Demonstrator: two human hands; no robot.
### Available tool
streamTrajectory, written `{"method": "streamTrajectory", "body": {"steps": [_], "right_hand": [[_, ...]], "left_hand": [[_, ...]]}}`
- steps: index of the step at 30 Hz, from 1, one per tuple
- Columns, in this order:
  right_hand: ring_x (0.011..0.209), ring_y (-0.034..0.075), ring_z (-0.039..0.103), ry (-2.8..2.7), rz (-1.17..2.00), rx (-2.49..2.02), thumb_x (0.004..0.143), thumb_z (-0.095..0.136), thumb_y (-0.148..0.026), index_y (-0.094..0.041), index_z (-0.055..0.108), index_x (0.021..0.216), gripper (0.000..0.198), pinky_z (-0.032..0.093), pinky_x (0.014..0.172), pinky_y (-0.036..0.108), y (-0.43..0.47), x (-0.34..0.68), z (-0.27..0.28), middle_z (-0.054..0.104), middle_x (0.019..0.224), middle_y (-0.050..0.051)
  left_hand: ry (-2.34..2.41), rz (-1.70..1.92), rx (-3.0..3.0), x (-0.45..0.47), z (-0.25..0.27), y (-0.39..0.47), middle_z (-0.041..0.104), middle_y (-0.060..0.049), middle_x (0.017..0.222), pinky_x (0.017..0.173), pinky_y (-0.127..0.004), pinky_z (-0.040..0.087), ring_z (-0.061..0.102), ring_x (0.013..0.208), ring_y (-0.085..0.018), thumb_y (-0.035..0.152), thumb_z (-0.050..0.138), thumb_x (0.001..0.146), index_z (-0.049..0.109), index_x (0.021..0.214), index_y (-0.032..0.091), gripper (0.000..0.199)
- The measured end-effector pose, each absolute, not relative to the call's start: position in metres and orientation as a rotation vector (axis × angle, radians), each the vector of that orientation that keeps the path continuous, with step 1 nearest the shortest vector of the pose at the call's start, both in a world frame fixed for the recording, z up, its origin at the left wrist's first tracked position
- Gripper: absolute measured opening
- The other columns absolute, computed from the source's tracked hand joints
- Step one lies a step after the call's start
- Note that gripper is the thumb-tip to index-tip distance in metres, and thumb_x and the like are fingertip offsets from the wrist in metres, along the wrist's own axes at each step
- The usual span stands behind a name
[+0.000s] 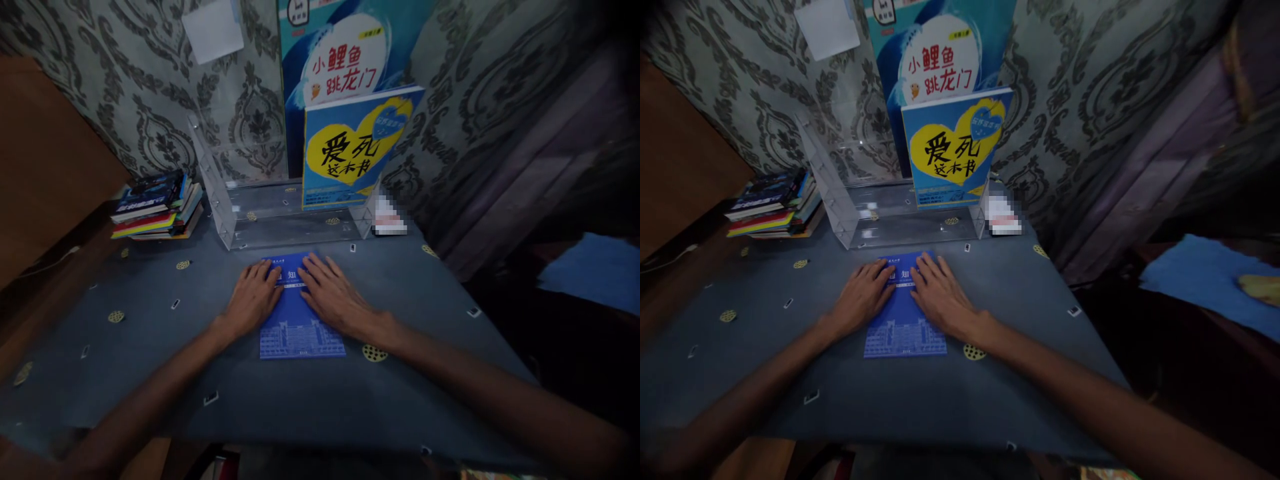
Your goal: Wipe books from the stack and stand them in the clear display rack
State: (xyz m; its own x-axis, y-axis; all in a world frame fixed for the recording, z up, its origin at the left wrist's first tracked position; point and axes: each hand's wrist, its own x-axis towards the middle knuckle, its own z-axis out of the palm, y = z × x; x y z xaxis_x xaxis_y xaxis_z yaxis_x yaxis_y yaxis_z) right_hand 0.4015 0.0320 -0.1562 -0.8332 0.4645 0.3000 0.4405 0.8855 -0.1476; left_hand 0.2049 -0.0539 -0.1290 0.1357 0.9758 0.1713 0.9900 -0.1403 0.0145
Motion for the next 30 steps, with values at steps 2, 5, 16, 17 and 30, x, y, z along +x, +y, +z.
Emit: {"method": "streamTrajectory", "body": {"steps": [2,5,16,17,30], "right_hand": [[0.148,0.032,0.034,-2.764,0.179,-0.616,0.102,0.038,-0.026,-0.005,0.045,0.147,0.051,0.033,0.12,0.056,0.03,0.386,-0.153,0.045,0.153,0.023],[0.149,0.031,0.032,-2.817,0.308,-0.587,0.1,0.035,-0.019,0.003,0.035,0.151,0.055,0.031,0.122,0.051,0.03,0.361,-0.152,0.04,0.155,0.025],[0.146,0.031,0.039,-2.758,0.293,-0.727,0.102,0.036,-0.03,-0.004,0.043,0.148,0.053,0.032,0.12,0.055,0.055,0.391,-0.153,0.047,0.152,0.023],[0.145,0.03,0.041,-2.748,0.296,-0.749,0.102,0.035,-0.028,-0.006,0.044,0.148,0.051,0.032,0.12,0.056,0.059,0.397,-0.154,0.048,0.151,0.022],[0.144,0.021,0.042,-2.622,0.578,-0.679,0.103,0.03,-0.026,-0.017,0.041,0.15,0.05,0.031,0.122,0.052,0.082,0.417,-0.166,0.049,0.153,0.012]], "left_hand": [[-1.998,-0.231,-2.276,0.202,-0.134,-0.05,0.054,-0.021,0.144,0.112,-0.054,0.039,0.049,0.137,-0.033,0.029,0.045,0.101,0.055,0.131,0.012,0.036],[-1.99,-0.252,-2.285,0.199,-0.139,-0.051,0.053,-0.02,0.146,0.114,-0.051,0.038,0.048,0.139,-0.031,0.023,0.041,0.101,0.054,0.129,0.012,0.032],[-1.99,-0.26,-2.329,0.194,-0.137,-0.051,0.054,-0.019,0.147,0.113,-0.056,0.039,0.048,0.14,-0.032,0.025,0.037,0.103,0.057,0.124,0.015,0.031],[-1.99,-0.259,-2.331,0.195,-0.136,-0.052,0.054,-0.019,0.147,0.113,-0.056,0.039,0.048,0.14,-0.031,0.026,0.037,0.103,0.057,0.124,0.015,0.032],[-1.917,-0.295,-2.471,0.201,-0.134,-0.033,0.051,-0.016,0.151,0.119,-0.053,0.032,0.046,0.142,-0.028,0.026,0.036,0.102,0.052,0.141,0.014,0.043]]}}
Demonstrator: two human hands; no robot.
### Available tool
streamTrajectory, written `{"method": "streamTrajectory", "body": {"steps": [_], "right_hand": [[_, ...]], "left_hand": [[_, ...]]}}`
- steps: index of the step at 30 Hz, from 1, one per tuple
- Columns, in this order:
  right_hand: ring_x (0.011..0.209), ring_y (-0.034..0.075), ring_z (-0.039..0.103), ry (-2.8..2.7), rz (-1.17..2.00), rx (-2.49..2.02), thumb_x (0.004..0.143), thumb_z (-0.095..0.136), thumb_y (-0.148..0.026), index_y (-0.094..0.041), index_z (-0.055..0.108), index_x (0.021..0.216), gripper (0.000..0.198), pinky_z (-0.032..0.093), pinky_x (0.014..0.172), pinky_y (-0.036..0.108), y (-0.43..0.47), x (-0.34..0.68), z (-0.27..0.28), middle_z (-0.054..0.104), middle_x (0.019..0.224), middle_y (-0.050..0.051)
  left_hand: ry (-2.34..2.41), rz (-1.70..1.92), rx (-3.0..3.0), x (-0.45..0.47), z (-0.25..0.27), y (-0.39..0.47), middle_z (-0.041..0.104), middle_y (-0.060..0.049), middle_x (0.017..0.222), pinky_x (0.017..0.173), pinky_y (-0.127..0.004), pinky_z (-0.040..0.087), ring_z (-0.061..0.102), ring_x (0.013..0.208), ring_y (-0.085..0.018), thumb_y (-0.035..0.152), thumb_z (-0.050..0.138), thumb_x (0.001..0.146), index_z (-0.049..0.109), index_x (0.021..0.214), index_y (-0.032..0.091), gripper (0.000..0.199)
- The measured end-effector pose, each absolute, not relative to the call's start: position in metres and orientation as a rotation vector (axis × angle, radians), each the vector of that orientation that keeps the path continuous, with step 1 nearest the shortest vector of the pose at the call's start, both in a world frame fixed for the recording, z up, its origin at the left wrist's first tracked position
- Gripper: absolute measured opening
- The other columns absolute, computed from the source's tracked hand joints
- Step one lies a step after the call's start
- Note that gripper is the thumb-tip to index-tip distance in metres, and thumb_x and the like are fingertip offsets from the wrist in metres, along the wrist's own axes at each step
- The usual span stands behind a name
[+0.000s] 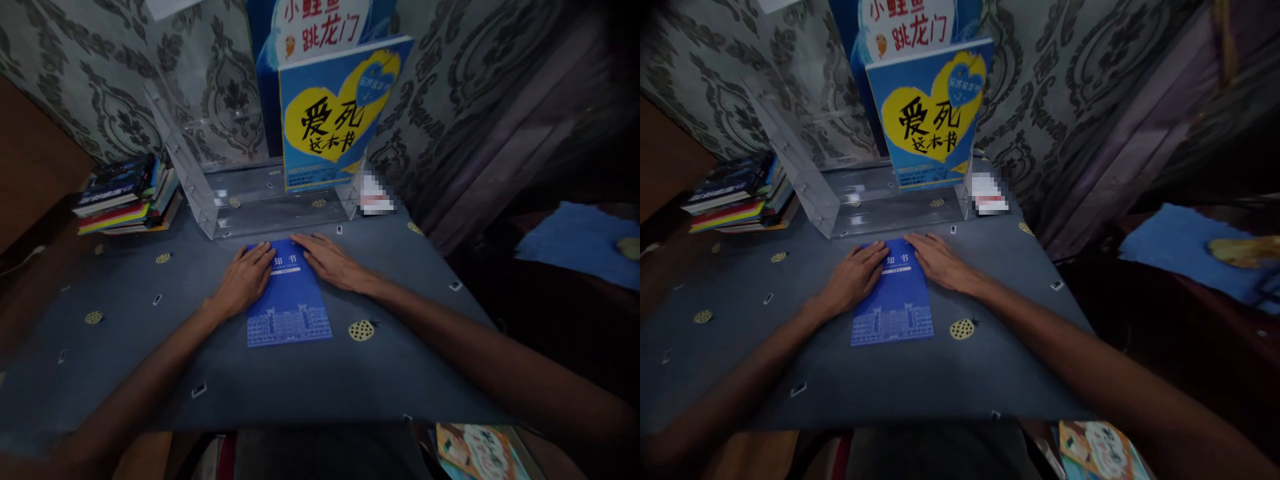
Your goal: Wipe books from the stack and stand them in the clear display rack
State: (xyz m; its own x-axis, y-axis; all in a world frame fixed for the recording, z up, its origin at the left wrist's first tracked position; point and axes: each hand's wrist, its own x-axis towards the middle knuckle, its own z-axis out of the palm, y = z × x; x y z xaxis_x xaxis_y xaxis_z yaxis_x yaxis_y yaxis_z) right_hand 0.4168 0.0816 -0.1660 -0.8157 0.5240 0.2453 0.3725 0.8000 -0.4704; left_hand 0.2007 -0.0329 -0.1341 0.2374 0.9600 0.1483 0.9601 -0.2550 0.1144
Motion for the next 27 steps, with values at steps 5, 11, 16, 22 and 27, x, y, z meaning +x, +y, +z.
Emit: {"method": "streamTrajectory", "body": {"steps": [5,11,16,22,27], "right_hand": [[0.144,0.021,0.042,-2.61,0.603,-0.653,0.101,0.028,-0.02,-0.017,0.04,0.151,0.051,0.03,0.122,0.052,0.084,0.417,-0.167,0.047,0.154,0.012],[0.143,0.022,0.043,-2.617,0.649,-0.653,0.101,0.028,-0.019,-0.017,0.039,0.151,0.052,0.03,0.121,0.053,0.085,0.415,-0.166,0.048,0.154,0.01],[0.146,0.027,0.039,-2.635,0.641,-0.669,0.1,0.04,-0.027,-0.013,0.037,0.152,0.054,0.029,0.121,0.056,0.083,0.416,-0.164,0.044,0.156,0.014],[0.146,0.029,0.038,-2.624,0.621,-0.684,0.1,0.041,-0.029,-0.015,0.037,0.153,0.055,0.029,0.12,0.058,0.081,0.417,-0.164,0.045,0.156,0.013],[0.146,0.027,0.038,-2.652,0.585,-0.663,0.1,0.04,-0.029,-0.015,0.037,0.153,0.055,0.028,0.121,0.056,0.078,0.418,-0.162,0.044,0.156,0.013]], "left_hand": [[-1.732,-0.287,-2.747,0.224,-0.132,-0.026,0.048,-0.012,0.154,0.121,-0.055,0.025,0.04,0.146,-0.025,0.019,0.039,0.099,0.052,0.142,0.019,0.045],[-1.567,-0.326,-3.0,0.242,-0.128,-0.037,0.053,-0.009,0.15,0.123,-0.058,0.021,0.04,0.146,-0.023,0.016,0.039,0.098,0.055,0.14,0.022,0.046],[-1.425,-0.374,-3.183,0.245,-0.124,-0.059,0.053,-0.005,0.151,0.125,-0.056,0.02,0.039,0.147,-0.023,0.016,0.04,0.099,0.056,0.14,0.028,0.046],[-1.318,-0.275,-3.327,0.247,-0.119,-0.076,0.049,0.0,0.154,0.125,-0.057,0.016,0.036,0.149,-0.022,0.004,0.045,0.09,0.059,0.137,0.034,0.058],[-1.35,-0.202,-3.346,0.246,-0.117,-0.077,0.046,0.003,0.156,0.125,-0.058,0.015,0.032,0.15,-0.02,-0.002,0.045,0.085,0.057,0.138,0.037,0.067]]}}
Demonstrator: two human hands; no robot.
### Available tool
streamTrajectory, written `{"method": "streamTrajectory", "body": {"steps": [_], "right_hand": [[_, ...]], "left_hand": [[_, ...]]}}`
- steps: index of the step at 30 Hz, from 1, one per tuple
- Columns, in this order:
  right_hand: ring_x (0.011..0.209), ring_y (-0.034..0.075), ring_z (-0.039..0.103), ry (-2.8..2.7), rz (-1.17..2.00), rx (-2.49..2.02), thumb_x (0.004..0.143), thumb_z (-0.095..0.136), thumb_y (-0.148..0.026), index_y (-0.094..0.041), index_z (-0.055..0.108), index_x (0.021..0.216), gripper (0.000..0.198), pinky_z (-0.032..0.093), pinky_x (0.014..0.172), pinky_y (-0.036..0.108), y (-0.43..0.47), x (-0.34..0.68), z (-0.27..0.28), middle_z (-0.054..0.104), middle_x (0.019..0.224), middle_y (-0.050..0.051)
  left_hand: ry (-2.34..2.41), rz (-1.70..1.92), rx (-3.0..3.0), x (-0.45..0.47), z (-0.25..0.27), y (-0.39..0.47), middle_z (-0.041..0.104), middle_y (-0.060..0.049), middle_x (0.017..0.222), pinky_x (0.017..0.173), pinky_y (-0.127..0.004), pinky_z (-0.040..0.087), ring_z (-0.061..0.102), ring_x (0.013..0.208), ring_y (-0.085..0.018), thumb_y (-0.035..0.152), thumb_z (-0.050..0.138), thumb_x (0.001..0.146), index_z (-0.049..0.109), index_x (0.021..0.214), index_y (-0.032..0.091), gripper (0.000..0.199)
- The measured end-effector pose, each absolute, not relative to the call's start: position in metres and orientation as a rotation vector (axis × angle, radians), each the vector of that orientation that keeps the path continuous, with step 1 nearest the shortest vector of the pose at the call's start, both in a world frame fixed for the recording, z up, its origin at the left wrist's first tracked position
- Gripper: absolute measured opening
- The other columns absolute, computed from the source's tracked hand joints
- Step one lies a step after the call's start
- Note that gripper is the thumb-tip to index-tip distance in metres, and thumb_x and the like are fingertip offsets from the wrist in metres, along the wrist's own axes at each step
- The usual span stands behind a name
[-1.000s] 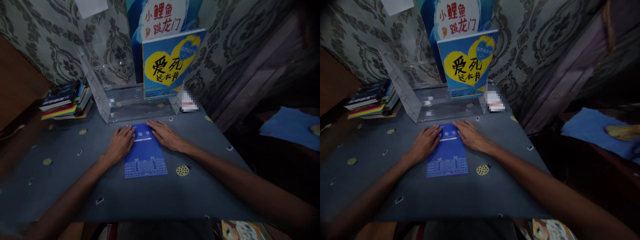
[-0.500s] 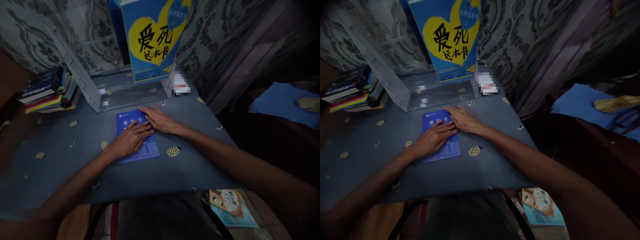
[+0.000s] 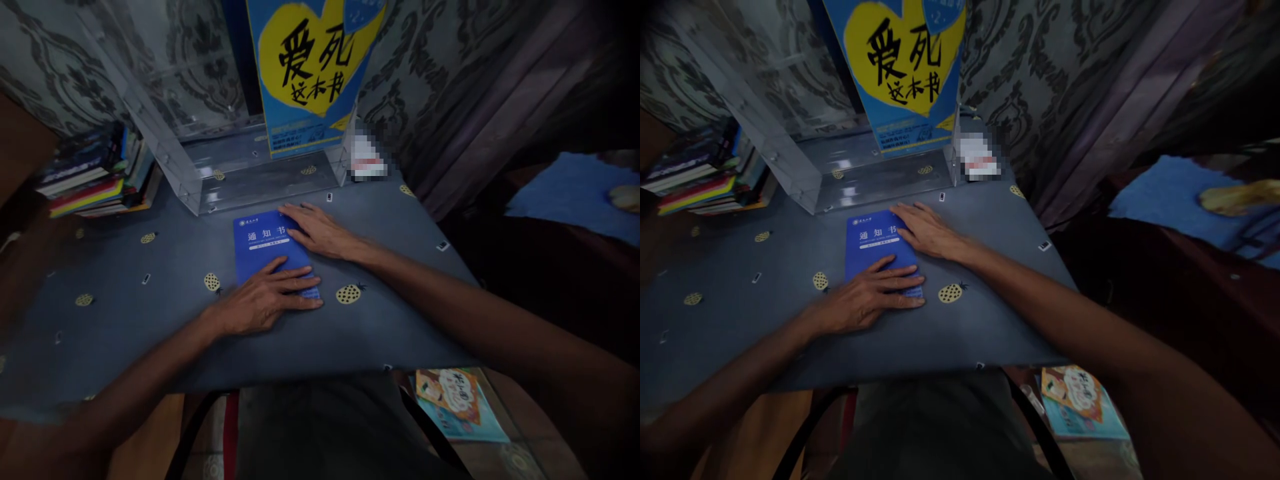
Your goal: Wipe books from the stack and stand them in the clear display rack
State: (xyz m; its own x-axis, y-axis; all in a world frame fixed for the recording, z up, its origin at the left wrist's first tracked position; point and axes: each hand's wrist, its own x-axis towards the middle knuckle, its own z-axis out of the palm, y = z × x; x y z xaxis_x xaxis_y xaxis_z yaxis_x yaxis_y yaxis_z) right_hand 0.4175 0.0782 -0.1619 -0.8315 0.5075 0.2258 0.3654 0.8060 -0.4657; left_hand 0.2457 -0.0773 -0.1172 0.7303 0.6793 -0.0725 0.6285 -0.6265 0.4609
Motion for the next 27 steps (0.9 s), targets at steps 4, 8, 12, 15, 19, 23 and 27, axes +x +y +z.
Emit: {"method": "streamTrajectory", "body": {"steps": [4,8,12,15,19,23,27], "right_hand": [[0.147,0.027,0.037,-2.674,0.531,-0.652,0.1,0.04,-0.027,-0.011,0.04,0.151,0.053,0.026,0.122,0.054,0.078,0.416,-0.164,0.045,0.156,0.015],[0.147,0.027,0.037,-2.673,0.508,-0.626,0.101,0.041,-0.029,-0.015,0.04,0.152,0.053,0.028,0.121,0.055,0.081,0.416,-0.168,0.045,0.156,0.013],[0.147,0.026,0.037,-2.684,0.483,-0.613,0.102,0.04,-0.031,-0.015,0.042,0.15,0.051,0.029,0.121,0.054,0.082,0.416,-0.168,0.046,0.155,0.013],[0.147,0.026,0.037,-2.704,0.47,-0.61,0.102,0.04,-0.032,-0.013,0.044,0.149,0.05,0.028,0.122,0.053,0.082,0.416,-0.167,0.048,0.154,0.015],[0.147,0.026,0.038,-2.712,0.419,-0.598,0.103,0.039,-0.031,-0.016,0.047,0.147,0.047,0.03,0.12,0.055,0.083,0.417,-0.166,0.049,0.153,0.014],[0.146,0.025,0.039,-2.725,0.289,-0.503,0.103,0.039,-0.023,-0.016,0.057,0.138,0.041,0.024,0.121,0.057,0.072,0.412,-0.163,0.054,0.149,0.013],[0.145,0.02,0.04,-2.859,0.353,-0.163,0.104,0.038,-0.021,-0.019,0.054,0.142,0.041,0.023,0.123,0.05,0.044,0.389,-0.155,0.053,0.15,0.009]], "left_hand": [[0.989,0.18,2.479,0.234,-0.116,-0.082,0.047,0.002,0.155,0.125,-0.055,0.02,0.034,0.149,-0.02,-0.001,0.044,0.085,0.059,0.136,0.034,0.064],[1.012,0.228,2.512,0.21,-0.116,-0.098,0.05,0.001,0.153,0.124,-0.054,0.024,0.037,0.148,-0.02,0.001,0.043,0.087,0.058,0.137,0.033,0.061],[1.06,0.276,2.575,0.183,-0.118,-0.117,0.051,0.0,0.152,0.123,-0.052,0.026,0.038,0.148,-0.021,0.006,0.042,0.092,0.057,0.139,0.032,0.056],[1.109,0.283,2.569,0.166,-0.118,-0.13,0.052,0.0,0.151,0.123,-0.05,0.029,0.04,0.146,-0.022,0.009,0.042,0.095,0.059,0.137,0.033,0.051],[1.182,0.374,2.562,0.153,-0.122,-0.141,0.055,-0.001,0.149,0.122,-0.048,0.03,0.043,0.145,-0.021,0.013,0.042,0.098,0.061,0.135,0.033,0.046],[1.193,0.487,2.562,0.152,-0.129,-0.145,0.056,-0.003,0.148,0.121,-0.049,0.031,0.044,0.144,-0.021,0.013,0.042,0.098,0.061,0.135,0.033,0.046],[1.197,0.516,2.528,0.155,-0.131,-0.145,0.058,-0.002,0.146,0.12,-0.051,0.033,0.046,0.142,-0.022,0.012,0.04,0.098,0.062,0.134,0.034,0.047]]}}
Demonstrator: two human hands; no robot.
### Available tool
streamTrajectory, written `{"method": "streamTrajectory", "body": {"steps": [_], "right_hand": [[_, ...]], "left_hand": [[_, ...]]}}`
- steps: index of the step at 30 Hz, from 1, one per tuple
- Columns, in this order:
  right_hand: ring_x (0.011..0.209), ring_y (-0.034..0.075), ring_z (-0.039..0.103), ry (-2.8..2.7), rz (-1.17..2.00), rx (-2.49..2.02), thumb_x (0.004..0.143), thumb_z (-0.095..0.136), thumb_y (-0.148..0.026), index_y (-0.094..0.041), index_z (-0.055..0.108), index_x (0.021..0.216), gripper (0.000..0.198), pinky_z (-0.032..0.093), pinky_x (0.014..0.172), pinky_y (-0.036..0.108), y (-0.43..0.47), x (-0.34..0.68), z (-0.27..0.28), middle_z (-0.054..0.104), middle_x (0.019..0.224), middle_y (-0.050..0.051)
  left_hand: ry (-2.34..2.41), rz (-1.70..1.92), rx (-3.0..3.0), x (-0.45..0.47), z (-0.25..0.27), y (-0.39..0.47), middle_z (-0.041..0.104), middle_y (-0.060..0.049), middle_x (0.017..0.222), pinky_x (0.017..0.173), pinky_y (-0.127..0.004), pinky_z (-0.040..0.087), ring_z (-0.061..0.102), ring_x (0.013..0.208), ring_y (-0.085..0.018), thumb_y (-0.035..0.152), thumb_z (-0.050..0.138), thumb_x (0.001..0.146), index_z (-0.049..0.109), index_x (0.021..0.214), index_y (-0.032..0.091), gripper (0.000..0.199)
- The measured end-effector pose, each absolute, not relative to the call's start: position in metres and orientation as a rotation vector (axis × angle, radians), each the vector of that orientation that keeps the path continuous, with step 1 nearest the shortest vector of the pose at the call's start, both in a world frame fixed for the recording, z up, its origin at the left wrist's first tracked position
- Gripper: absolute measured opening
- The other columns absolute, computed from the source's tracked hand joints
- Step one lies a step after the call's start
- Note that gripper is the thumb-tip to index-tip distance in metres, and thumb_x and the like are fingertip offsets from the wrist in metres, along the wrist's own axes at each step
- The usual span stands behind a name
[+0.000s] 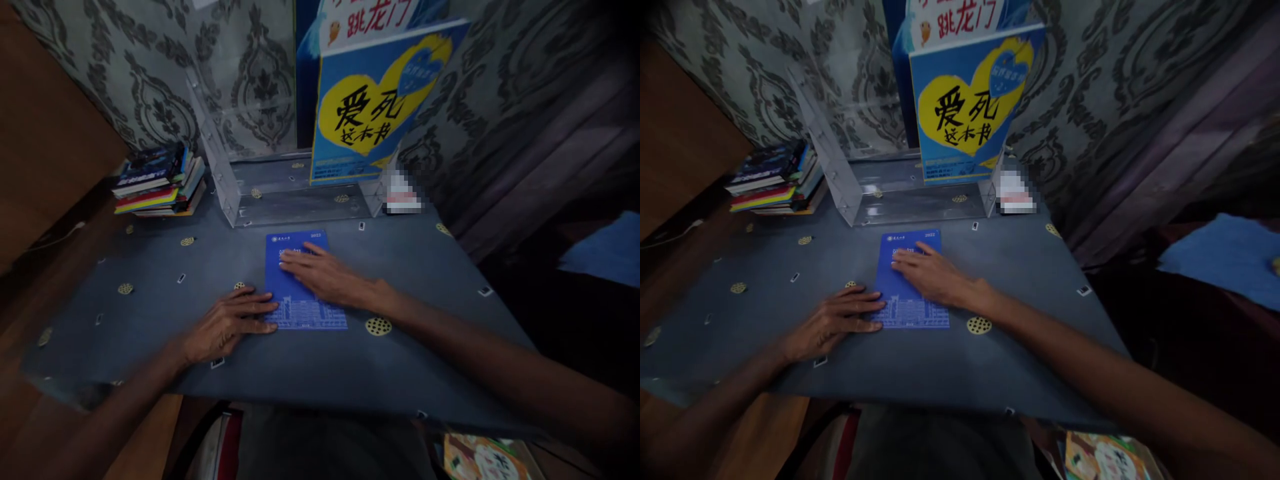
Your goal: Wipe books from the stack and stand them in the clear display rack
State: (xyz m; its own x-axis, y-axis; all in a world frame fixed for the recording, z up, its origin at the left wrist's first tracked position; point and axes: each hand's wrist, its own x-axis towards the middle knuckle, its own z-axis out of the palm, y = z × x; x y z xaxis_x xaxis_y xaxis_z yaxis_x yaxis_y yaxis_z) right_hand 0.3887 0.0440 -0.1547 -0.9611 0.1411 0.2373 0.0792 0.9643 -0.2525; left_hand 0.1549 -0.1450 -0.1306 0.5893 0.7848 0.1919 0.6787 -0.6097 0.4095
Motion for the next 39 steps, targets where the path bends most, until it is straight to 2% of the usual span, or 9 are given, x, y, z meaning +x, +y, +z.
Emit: {"method": "streamTrajectory", "body": {"steps": [4,12,19,24,31,33,36,39], "right_hand": [[0.148,0.018,0.036,-2.909,0.436,-0.065,0.107,0.038,-0.03,-0.019,0.05,0.146,0.043,0.021,0.125,0.045,0.029,0.358,-0.148,0.05,0.153,0.006],[0.15,0.026,0.031,-2.828,0.307,-0.541,0.104,0.038,-0.035,-0.012,0.046,0.149,0.051,0.024,0.123,0.053,0.054,0.351,-0.15,0.041,0.157,0.014],[0.153,0.033,0.022,-2.807,0.145,-0.813,0.104,0.034,-0.041,-0.007,0.046,0.149,0.058,0.021,0.123,0.057,0.027,0.39,-0.157,0.034,0.16,0.02],[0.152,0.036,0.021,-2.761,0.126,-0.989,0.103,0.035,-0.048,-0.011,0.041,0.153,0.062,0.023,0.121,0.058,0.007,0.409,-0.166,0.031,0.161,0.022],[0.153,0.035,0.021,-2.734,0.207,-0.96,0.103,0.038,-0.045,-0.011,0.043,0.151,0.06,0.023,0.122,0.058,0.005,0.413,-0.166,0.033,0.161,0.021],[0.152,0.036,0.022,-2.717,0.23,-0.936,0.102,0.04,-0.045,-0.012,0.045,0.15,0.058,0.024,0.121,0.06,0.005,0.413,-0.166,0.033,0.16,0.022],[0.151,0.037,0.025,-2.71,0.259,-0.933,0.102,0.043,-0.043,-0.011,0.046,0.15,0.058,0.025,0.121,0.061,0.006,0.414,-0.165,0.034,0.16,0.022],[0.151,0.037,0.025,-2.713,0.268,-0.948,0.101,0.045,-0.043,-0.011,0.047,0.149,0.058,0.026,0.121,0.059,0.006,0.415,-0.161,0.036,0.159,0.022]], "left_hand": [[1.213,0.503,2.522,0.156,-0.129,-0.145,0.058,-0.003,0.146,0.12,-0.051,0.033,0.048,0.141,-0.022,0.011,0.041,0.096,0.062,0.133,0.034,0.049],[1.211,0.575,2.555,0.157,-0.134,-0.146,0.06,-0.005,0.143,0.119,-0.049,0.035,0.048,0.141,-0.021,0.007,0.044,0.093,0.065,0.129,0.03,0.047],[1.317,0.643,2.466,0.166,-0.131,-0.14,0.068,-0.006,0.133,0.112,-0.046,0.044,0.06,0.129,-0.021,0.012,0.047,0.096,0.066,0.128,0.028,0.041],[1.611,0.616,2.502,0.178,-0.135,-0.126,0.061,-0.01,0.141,0.11,-0.049,0.046,0.052,0.136,-0.025,0.022,0.047,0.1,0.063,0.132,0.025,0.036],[2.105,0.579,2.266,0.194,-0.151,-0.096,0.052,-0.017,0.147,0.108,-0.06,0.042,0.047,0.137,-0.034,0.026,0.047,0.098,0.058,0.136,0.021,0.04],[2.095,0.655,2.175,0.196,-0.152,-0.088,0.054,-0.018,0.144,0.109,-0.062,0.04,0.047,0.136,-0.035,0.027,0.049,0.097,0.056,0.137,0.02,0.041],[1.929,0.901,1.979,0.193,-0.149,-0.076,0.057,-0.015,0.14,0.113,-0.058,0.037,0.051,0.132,-0.032,0.03,0.054,0.094,0.051,0.14,0.021,0.047],[1.736,1.147,1.544,0.185,-0.141,-0.062,0.056,-0.014,0.141,0.111,-0.051,0.043,0.054,0.131,-0.03,0.032,0.061,0.089,0.049,0.139,0.022,0.053]]}}
